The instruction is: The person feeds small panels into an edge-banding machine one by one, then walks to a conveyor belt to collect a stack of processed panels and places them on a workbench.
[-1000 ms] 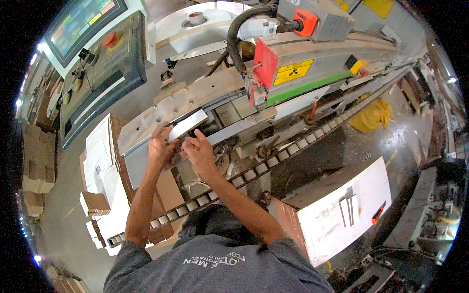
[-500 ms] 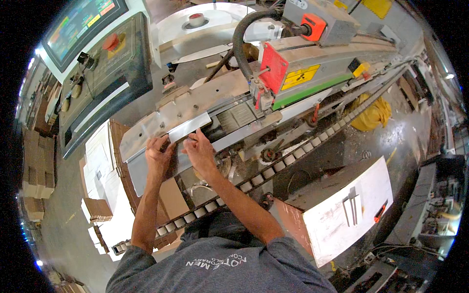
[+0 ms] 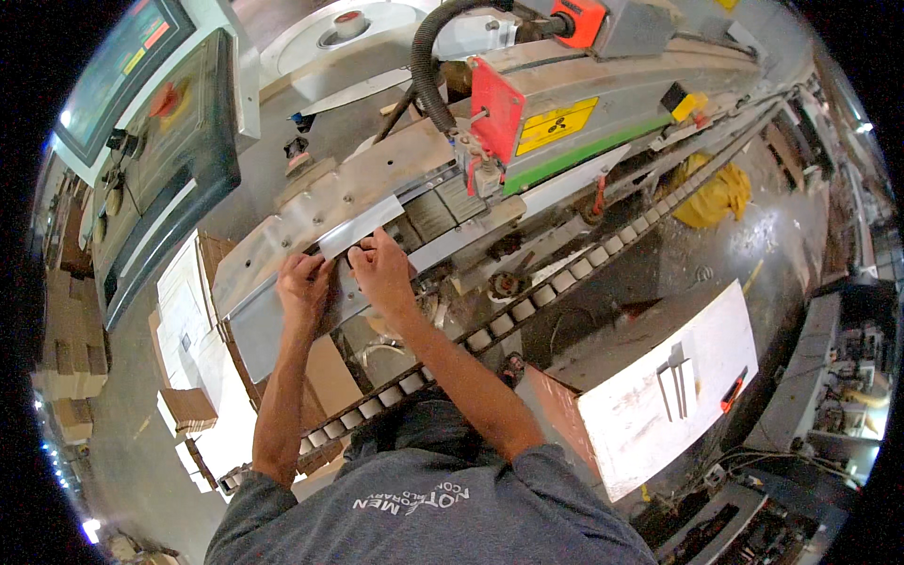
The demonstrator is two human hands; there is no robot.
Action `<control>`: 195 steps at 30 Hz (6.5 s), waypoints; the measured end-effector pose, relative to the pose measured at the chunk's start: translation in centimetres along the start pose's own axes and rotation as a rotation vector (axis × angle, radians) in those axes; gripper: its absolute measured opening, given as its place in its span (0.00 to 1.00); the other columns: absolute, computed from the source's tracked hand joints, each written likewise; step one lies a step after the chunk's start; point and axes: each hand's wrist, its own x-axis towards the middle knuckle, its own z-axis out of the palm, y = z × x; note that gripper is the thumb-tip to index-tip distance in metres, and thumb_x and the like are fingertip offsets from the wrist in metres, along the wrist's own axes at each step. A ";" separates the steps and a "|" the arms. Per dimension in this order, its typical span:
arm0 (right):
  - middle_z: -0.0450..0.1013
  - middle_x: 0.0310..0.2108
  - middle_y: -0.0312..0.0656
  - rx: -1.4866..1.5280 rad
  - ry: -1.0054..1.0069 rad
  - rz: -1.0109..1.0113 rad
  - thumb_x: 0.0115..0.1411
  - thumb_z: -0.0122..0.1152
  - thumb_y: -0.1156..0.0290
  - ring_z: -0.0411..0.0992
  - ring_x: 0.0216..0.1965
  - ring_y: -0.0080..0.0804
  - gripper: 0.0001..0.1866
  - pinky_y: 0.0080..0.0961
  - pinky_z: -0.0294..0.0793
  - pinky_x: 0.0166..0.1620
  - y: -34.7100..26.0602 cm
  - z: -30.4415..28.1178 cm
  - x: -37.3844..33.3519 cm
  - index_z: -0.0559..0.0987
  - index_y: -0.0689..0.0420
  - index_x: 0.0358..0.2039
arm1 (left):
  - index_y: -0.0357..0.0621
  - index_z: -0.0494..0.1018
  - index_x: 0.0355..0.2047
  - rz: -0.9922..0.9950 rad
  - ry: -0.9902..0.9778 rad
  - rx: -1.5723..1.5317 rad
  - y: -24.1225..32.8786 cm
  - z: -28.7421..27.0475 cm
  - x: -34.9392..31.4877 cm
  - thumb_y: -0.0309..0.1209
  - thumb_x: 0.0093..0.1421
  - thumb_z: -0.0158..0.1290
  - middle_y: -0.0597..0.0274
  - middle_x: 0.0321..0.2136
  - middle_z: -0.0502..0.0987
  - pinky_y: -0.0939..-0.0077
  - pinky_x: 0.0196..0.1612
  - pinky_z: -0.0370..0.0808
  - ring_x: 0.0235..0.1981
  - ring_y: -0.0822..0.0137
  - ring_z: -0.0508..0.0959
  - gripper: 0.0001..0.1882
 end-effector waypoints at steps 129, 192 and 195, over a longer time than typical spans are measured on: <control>0.77 0.27 0.43 -0.086 0.122 -0.116 0.62 0.56 0.69 0.78 0.25 0.27 0.12 0.22 0.77 0.30 0.5 -6.6 4.2 0.68 0.64 0.29 | 0.42 0.79 0.27 0.083 -0.055 -0.023 5.5 7.2 4.2 0.30 0.52 0.63 0.54 0.25 0.75 0.58 0.34 0.73 0.30 0.49 0.76 0.05; 0.74 0.46 0.42 0.414 -0.001 -0.036 0.69 0.52 0.70 0.72 0.45 0.29 0.17 0.27 0.74 0.49 -5.1 -13.8 -12.4 0.73 0.66 0.55 | 0.38 0.79 0.47 -0.092 -0.476 -0.556 17.4 -2.2 -4.6 0.30 0.53 0.67 0.49 0.42 0.80 0.65 0.42 0.80 0.41 0.57 0.80 0.20; 0.72 0.53 0.47 0.302 -0.001 0.045 0.67 0.56 0.69 0.73 0.51 0.36 0.27 0.32 0.79 0.49 -2.2 -9.8 -9.9 0.64 0.67 0.63 | 0.39 0.81 0.43 0.001 -0.323 -0.283 11.6 -3.2 -2.4 0.27 0.51 0.67 0.47 0.42 0.81 0.65 0.42 0.79 0.41 0.55 0.80 0.18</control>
